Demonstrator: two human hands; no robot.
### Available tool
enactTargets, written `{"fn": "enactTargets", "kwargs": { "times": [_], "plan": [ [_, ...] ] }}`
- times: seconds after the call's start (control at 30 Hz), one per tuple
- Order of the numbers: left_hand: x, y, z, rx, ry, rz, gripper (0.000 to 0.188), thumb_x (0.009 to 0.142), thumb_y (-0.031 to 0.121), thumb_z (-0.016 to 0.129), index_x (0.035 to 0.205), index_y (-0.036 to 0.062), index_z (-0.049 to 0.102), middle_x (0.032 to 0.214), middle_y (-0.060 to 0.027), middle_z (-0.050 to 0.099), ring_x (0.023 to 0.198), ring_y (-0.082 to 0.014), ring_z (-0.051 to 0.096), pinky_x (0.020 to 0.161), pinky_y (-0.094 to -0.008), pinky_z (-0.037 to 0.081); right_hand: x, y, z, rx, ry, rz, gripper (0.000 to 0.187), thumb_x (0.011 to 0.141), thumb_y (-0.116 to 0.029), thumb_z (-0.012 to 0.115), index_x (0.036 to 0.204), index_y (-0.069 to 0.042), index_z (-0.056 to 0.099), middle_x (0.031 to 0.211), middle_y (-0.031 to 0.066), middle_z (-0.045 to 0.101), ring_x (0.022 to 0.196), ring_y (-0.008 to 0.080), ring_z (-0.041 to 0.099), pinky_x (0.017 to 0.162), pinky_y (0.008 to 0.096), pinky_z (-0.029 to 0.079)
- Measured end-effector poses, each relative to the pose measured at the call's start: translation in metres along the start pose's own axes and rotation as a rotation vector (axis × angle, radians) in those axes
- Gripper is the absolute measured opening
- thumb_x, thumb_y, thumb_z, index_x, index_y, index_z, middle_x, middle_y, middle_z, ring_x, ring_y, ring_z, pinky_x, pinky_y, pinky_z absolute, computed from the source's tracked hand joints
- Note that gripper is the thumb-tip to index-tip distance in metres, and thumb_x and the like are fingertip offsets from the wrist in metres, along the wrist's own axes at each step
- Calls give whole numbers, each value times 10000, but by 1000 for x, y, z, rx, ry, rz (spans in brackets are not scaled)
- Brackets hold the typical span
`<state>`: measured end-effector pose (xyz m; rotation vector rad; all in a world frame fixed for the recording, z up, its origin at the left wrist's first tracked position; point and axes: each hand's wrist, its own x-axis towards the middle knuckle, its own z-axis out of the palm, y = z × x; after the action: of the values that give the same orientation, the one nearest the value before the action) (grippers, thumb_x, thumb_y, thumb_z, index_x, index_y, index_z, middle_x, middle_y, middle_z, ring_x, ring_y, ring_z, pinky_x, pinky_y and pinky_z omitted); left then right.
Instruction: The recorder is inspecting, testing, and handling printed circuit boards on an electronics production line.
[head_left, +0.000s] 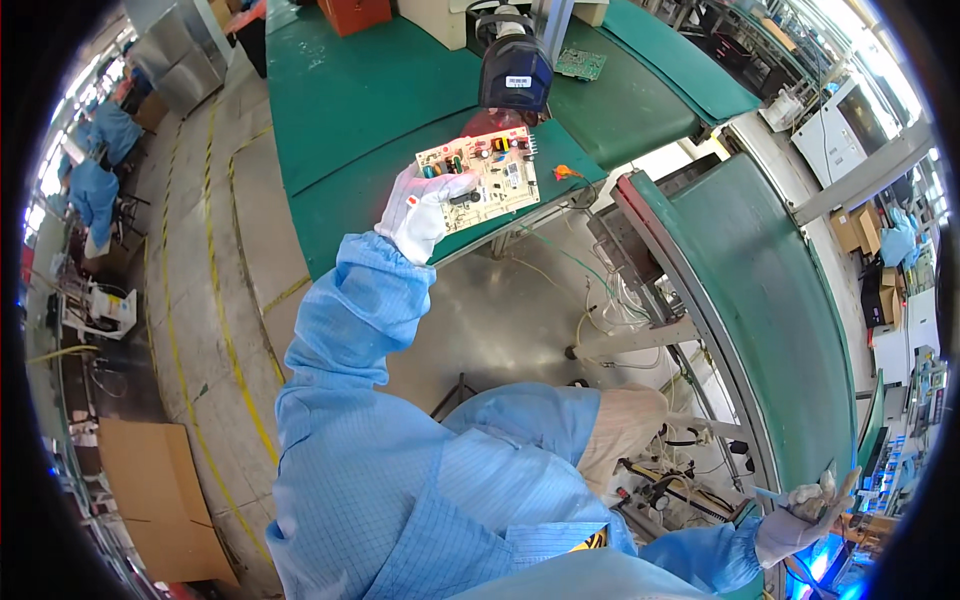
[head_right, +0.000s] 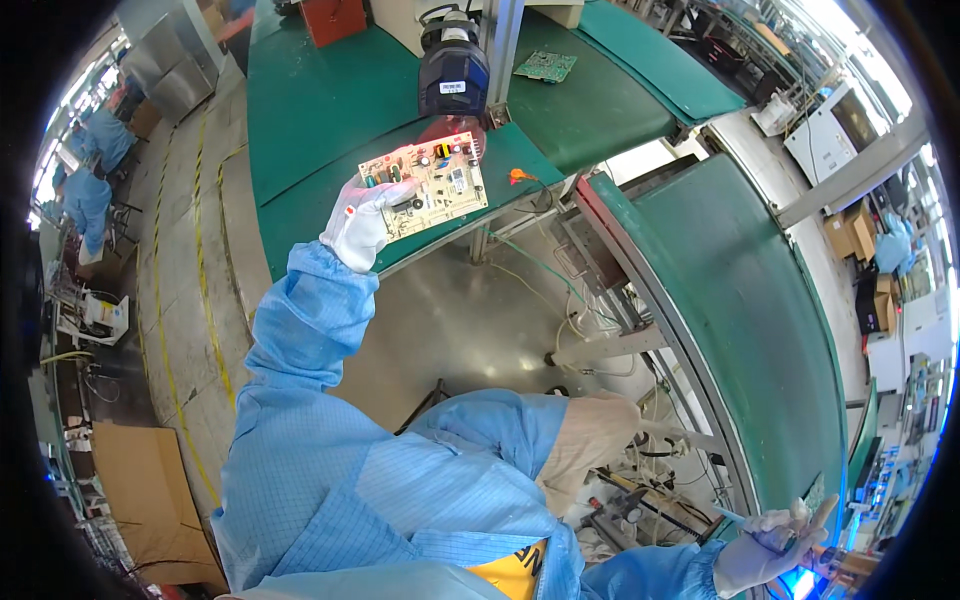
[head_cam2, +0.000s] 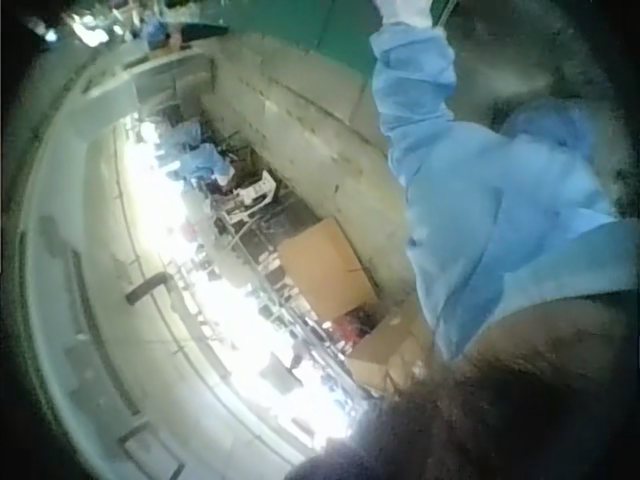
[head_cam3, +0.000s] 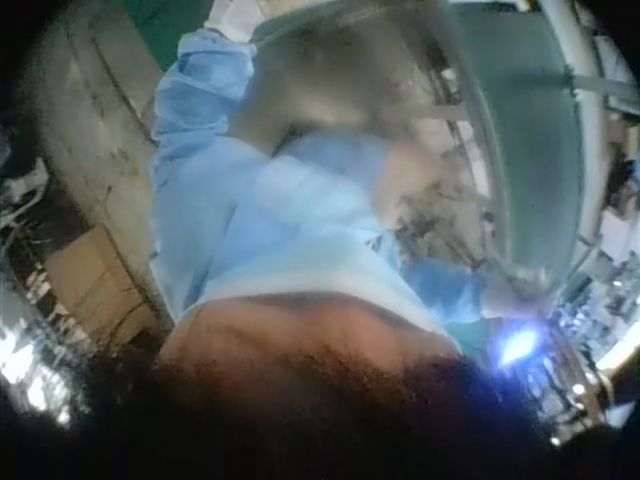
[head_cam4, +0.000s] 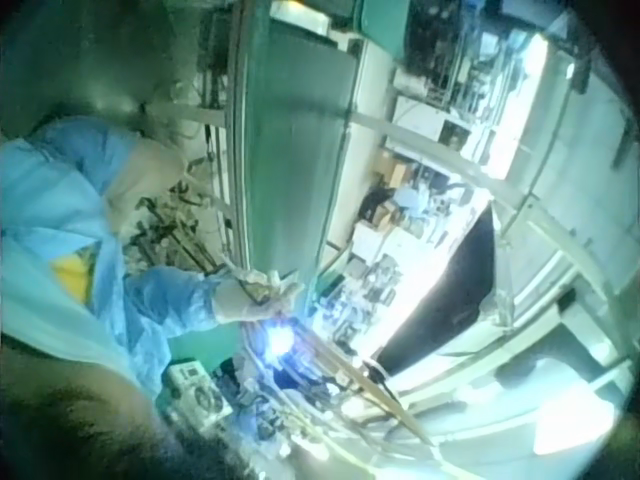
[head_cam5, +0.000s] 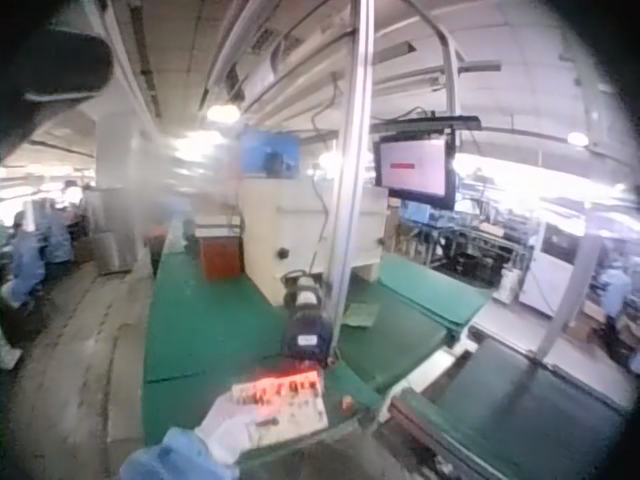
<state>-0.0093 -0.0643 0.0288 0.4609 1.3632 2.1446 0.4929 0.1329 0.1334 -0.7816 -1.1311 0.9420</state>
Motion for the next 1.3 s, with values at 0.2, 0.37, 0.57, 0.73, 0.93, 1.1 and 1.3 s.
{"fn": "enactTargets", "kwargs": {
  "times": [0.2, 0.37, 0.57, 0.73, 0.93, 1.1, 1.3],
  "plan": [
    [-1, 1, 3, -50, 4, -10, 336, 864, 94, 645, 1161, -44, 569, 1072, -152, 665, 935, -210, 678, 844, -327, 558, -4, -2, 0, 102, -87, 30, 559, 980, -422, 482, 1401, -58, 430, 852, -4, 495, 569, 32, 406, 471, 149, 314],
    [21, -6, -4, -162, 99, 34, 288, 910, 173, 594, 1128, -13, 612, 1063, -103, 675, 904, -181, 682, 785, -289, 557, 1, 2, -5, 27, 32, 52, 551, 968, -430, 504, 1379, -65, 463, 873, -5, 524, 567, 25, 411, 473, 139, 309],
    [36, -11, -3, -232, 117, 70, 286, 917, 190, 594, 1143, 16, 609, 1064, -77, 672, 918, -170, 676, 771, -275, 554, -9, -4, 4, 67, 45, 37, 548, 970, -431, 499, 1377, -66, 465, 861, -12, 541, 571, 20, 420, 449, 132, 294],
    [23, -1, 13, -193, 117, 35, 298, 936, 202, 560, 1166, 16, 597, 1080, -81, 666, 948, -183, 669, 782, -287, 553, -16, -9, 20, -7, 52, -5, 532, 967, -402, 502, 1361, -49, 446, 859, 13, 577, 526, 30, 427, 400, 163, 309],
    [16, -13, 16, -315, 58, -96, 324, 932, 176, 554, 1193, -16, 574, 1131, -139, 652, 976, -250, 670, 849, -383, 567, -14, -5, 5, 32, 81, 30, 476, 962, -404, 513, 1246, -22, 502, 852, 30, 572, 519, 30, 442, 404, 154, 312],
    [-6, -18, 36, -278, -284, -288, 465, 833, 30, 624, 1274, -37, 494, 1168, -168, 633, 1022, -297, 655, 903, -438, 547, -16, -6, 10, 31, 59, -5, 505, 956, -410, 535, 1265, -15, 476, 845, 26, 553, 526, 32, 453, 420, 145, 340],
    [-18, -8, 67, 223, -699, -383, 526, 787, 75, 704, 1272, -23, 527, 1163, -97, 649, 1028, -155, 631, 924, -309, 498, -14, -5, 11, 30, 115, 64, 576, 985, -468, 442, 1387, -55, 427, 842, -19, 548, 519, 19, 434, 417, 124, 347]
  ]
}}
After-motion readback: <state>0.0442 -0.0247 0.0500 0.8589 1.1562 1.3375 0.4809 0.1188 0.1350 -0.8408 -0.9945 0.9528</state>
